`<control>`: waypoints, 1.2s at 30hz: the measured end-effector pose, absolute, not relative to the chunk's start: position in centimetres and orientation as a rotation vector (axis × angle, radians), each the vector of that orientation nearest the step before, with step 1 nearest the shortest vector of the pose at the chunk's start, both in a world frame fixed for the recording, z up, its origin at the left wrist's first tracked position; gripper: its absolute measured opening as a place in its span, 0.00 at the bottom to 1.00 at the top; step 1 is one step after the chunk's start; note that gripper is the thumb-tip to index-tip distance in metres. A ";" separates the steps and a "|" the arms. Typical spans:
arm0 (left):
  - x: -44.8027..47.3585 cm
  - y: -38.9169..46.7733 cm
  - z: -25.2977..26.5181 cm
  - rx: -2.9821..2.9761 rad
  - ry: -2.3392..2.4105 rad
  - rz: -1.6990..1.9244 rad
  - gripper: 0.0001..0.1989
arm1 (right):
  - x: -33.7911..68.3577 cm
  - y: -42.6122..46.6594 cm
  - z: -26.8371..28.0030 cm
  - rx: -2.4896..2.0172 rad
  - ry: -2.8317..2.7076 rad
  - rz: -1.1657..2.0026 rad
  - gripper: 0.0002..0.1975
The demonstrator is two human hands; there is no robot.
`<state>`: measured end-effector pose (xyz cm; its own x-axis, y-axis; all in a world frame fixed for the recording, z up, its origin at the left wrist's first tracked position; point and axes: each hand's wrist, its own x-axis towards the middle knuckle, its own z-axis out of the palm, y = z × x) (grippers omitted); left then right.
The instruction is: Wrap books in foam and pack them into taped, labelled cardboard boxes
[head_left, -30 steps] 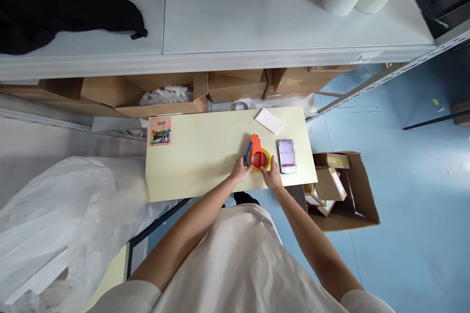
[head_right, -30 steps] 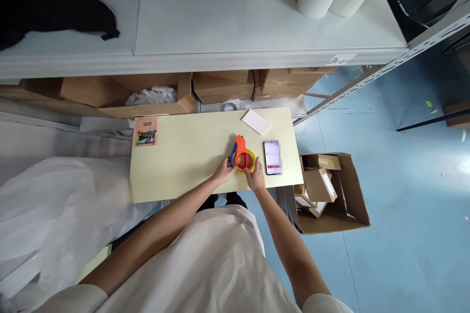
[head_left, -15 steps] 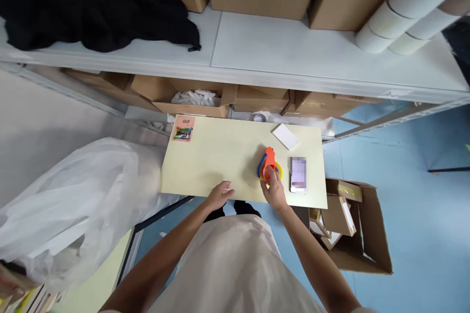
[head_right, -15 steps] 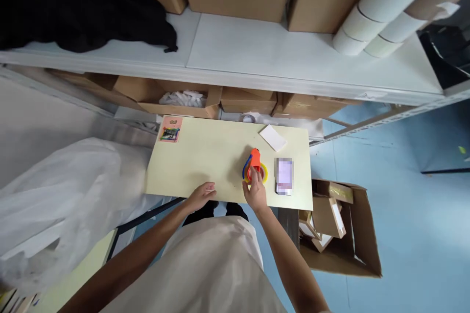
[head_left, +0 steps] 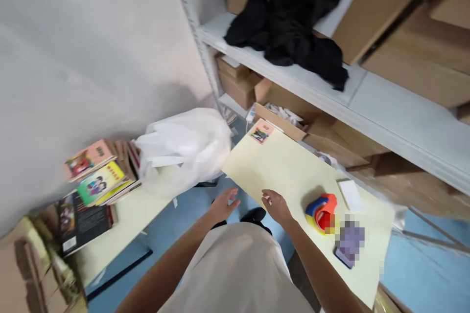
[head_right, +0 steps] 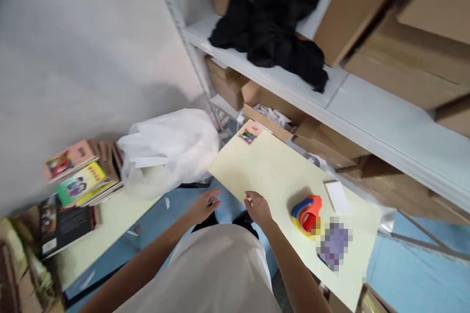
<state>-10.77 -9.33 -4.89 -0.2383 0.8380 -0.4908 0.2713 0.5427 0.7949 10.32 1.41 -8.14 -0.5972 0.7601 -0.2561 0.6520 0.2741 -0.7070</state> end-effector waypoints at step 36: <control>-36.9 -7.9 10.2 2.151 2.178 1.106 0.09 | -24.8 5.7 14.1 -0.061 -2.880 0.494 0.37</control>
